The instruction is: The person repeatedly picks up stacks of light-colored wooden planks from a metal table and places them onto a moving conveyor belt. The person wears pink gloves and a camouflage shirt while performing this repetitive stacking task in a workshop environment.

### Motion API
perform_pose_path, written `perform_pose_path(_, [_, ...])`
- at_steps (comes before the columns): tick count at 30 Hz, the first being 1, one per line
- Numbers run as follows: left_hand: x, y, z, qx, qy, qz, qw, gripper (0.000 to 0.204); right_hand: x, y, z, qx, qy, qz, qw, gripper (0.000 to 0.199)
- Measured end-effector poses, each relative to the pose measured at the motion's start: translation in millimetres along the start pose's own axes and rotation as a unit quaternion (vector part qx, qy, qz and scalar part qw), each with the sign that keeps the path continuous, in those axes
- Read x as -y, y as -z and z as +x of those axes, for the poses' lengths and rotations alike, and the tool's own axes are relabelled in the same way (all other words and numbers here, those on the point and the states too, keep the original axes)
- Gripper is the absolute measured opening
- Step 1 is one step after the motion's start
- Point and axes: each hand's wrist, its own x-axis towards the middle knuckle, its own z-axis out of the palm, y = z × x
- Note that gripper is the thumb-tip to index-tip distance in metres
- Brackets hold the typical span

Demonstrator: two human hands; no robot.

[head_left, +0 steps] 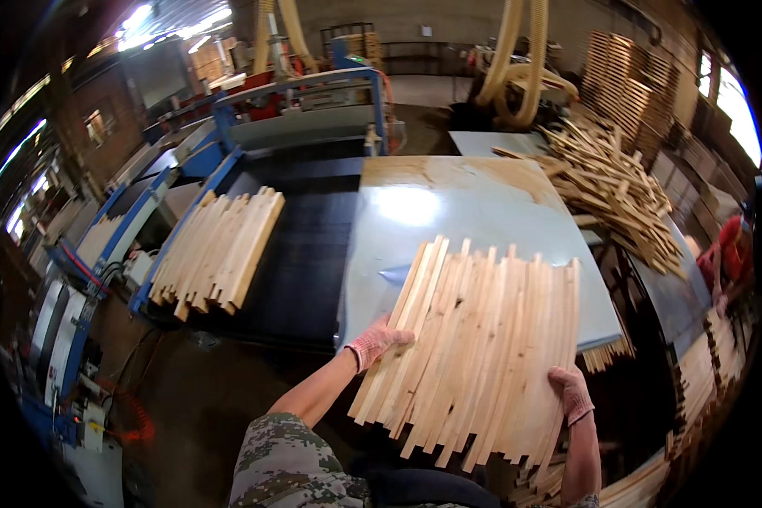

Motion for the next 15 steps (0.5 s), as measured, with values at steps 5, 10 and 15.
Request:
perform_pose_path(5, [-1, 87, -8, -0.131, 0.016, 0.077, 0.988, 0.096, -14, -91, 70, 0.029, -0.067, -0.073, 0.995, 0.052])
perform_pose_path(10, [-95, 126, -20, -0.204, 0.052, 0.342, 0.916, 0.097, -19, -158, 136, 0.074, -0.078, -0.051, 0.993, 0.05])
perform_pose_path(15, [-131, 176, 1, -0.352, 0.143, 0.512, 0.77, 0.106, -45, -252, 202, 0.148, -0.045, -0.118, 0.981, 0.044])
